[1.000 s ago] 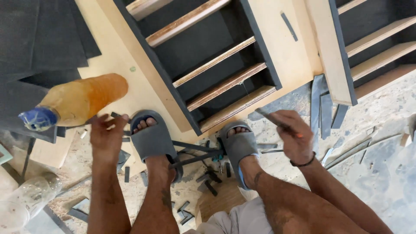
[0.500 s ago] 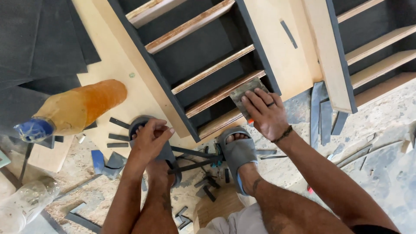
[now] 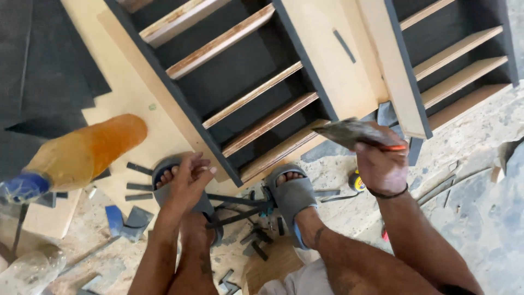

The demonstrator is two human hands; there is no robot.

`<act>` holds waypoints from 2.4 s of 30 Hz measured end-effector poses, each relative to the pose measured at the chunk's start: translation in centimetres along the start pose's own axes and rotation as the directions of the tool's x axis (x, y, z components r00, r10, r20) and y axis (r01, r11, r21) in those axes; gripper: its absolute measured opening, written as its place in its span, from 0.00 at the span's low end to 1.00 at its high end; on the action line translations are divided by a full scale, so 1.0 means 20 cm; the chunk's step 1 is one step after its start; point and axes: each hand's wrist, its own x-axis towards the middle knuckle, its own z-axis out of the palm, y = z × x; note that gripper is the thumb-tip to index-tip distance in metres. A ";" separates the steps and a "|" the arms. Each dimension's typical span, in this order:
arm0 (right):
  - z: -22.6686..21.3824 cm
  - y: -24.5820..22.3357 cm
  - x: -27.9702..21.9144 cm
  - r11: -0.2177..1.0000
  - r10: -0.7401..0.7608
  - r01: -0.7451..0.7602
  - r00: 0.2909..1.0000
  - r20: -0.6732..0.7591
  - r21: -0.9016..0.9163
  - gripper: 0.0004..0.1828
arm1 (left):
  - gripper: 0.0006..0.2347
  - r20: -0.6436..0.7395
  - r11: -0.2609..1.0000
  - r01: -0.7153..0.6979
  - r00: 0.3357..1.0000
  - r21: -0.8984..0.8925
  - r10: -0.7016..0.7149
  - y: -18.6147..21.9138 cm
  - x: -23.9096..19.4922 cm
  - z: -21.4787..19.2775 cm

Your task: Sanding wooden shelf components and using a putty knife to apply or scrape material.

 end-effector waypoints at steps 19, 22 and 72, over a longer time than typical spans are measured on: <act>-0.12 0.44 0.44 0.816 0.508 -0.521 0.853 0.122 0.250 0.43 | 0.34 -0.155 0.854 -0.198 0.978 -0.482 0.140 0.39 0.24 0.09; 0.05 0.44 0.74 0.761 0.551 -0.554 0.827 0.115 0.338 0.45 | 0.25 -0.204 0.969 -0.094 0.978 -0.231 0.046 0.68 0.42 -0.06; -0.57 -0.24 0.39 0.906 0.352 -0.377 0.923 0.153 0.193 0.32 | 0.30 0.208 0.969 0.246 0.949 -0.019 -0.237 0.30 0.02 1.15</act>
